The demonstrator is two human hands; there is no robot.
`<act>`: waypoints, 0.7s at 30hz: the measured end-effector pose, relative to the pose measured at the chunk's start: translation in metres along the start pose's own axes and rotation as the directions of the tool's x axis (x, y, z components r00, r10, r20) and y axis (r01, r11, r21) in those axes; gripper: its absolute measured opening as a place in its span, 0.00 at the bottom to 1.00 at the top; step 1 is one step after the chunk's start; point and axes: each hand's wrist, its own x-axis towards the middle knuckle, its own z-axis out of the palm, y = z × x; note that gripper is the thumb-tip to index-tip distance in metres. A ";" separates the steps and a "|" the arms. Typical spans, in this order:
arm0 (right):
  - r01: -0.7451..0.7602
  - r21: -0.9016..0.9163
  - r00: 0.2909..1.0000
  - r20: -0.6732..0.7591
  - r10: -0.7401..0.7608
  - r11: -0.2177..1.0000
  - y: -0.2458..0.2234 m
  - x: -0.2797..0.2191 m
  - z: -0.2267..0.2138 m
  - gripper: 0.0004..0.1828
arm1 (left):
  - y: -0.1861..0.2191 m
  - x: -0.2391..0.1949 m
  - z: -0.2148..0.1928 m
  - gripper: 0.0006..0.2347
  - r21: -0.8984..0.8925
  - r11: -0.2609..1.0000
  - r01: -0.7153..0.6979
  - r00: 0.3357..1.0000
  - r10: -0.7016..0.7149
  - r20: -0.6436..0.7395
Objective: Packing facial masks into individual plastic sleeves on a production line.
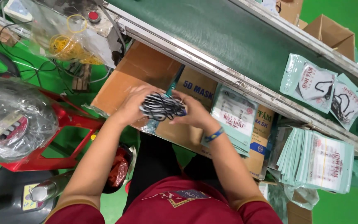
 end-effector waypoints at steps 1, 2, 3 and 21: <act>0.001 0.002 1.000 0.006 -0.001 1.000 0.013 0.000 0.011 0.52 | -0.010 -0.004 0.007 0.25 0.001 1.000 0.005 1.000 -0.005 -0.004; -0.164 0.107 0.986 -0.002 0.165 0.981 0.025 0.000 0.021 0.50 | -0.020 -0.008 0.014 0.29 0.058 0.998 0.003 1.000 -0.004 0.016; -0.317 0.209 0.946 0.005 0.323 0.925 0.038 0.003 0.030 0.49 | -0.031 -0.008 0.018 0.33 0.118 0.993 -0.005 0.999 0.001 0.039; 0.159 -0.794 0.903 -0.123 -0.412 0.587 0.068 -0.080 0.065 0.22 | 0.063 -0.027 0.033 0.45 -0.872 0.481 -0.094 0.996 0.051 -0.079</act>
